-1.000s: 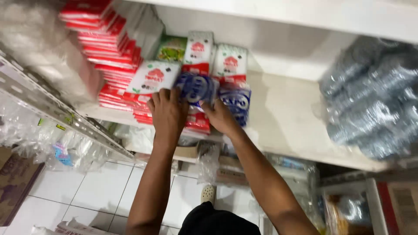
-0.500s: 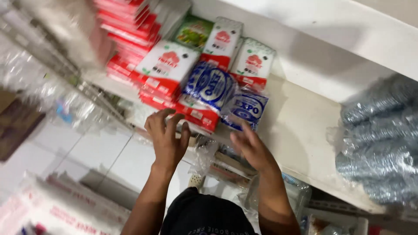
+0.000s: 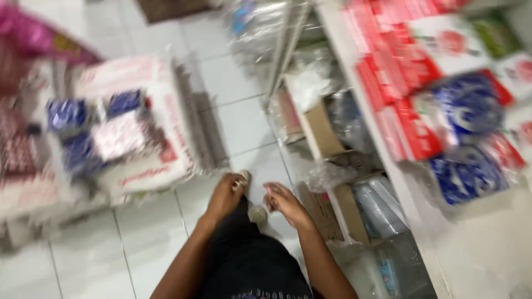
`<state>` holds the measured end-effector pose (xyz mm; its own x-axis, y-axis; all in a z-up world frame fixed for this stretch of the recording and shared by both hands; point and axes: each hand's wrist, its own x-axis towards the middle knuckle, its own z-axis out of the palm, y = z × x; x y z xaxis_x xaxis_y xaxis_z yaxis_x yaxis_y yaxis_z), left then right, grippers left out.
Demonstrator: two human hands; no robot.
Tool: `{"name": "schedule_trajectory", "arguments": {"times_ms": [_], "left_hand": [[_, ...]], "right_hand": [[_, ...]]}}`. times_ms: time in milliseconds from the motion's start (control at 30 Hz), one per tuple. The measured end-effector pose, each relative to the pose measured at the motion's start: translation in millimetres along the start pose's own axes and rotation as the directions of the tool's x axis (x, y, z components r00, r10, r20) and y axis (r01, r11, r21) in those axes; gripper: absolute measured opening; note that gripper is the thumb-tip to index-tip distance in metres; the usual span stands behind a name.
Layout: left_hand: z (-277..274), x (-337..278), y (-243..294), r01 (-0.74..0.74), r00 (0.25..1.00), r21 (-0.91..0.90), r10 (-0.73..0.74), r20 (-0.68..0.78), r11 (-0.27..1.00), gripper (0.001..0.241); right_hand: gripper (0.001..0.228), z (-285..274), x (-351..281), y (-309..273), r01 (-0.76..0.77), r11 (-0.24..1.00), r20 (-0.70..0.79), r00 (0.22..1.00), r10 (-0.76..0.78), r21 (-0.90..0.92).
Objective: The person picks up packets of plastic bags and places them onto a shelf. They then move several blue Expo-branded packets and small white patterned packets from a large bag onto the shelf.
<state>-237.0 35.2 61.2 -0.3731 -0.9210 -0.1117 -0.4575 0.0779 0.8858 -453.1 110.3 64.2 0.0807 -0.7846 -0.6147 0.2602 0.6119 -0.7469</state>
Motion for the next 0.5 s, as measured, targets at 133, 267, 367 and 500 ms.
{"name": "schedule_trajectory", "arguments": {"times_ms": [133,267,367,500], "left_hand": [[-57,-30,-67,0.168,0.968,-0.050,-0.175,-0.182,0.984,0.028],[-120,-39,-118,0.274,0.886,-0.138,-0.306,-0.348,0.952,0.028],[-169,-27,-175,0.330,0.794,-0.314,-0.442,-0.418,0.890,0.024],[-247,19,-274,0.241,0.653,-0.585,-0.575,-0.492,0.774,0.026]], "right_hand": [[0.040,41,50,6,-0.056,0.995,0.140,0.988,0.067,-0.086],[0.037,98,110,-8,-0.106,0.969,0.110,0.985,0.132,-0.222],[0.035,156,162,-18,-0.099,0.961,0.116,0.984,0.133,-0.260],[0.033,251,233,-18,-0.164,0.942,0.100,0.975,0.201,-0.294]]}}
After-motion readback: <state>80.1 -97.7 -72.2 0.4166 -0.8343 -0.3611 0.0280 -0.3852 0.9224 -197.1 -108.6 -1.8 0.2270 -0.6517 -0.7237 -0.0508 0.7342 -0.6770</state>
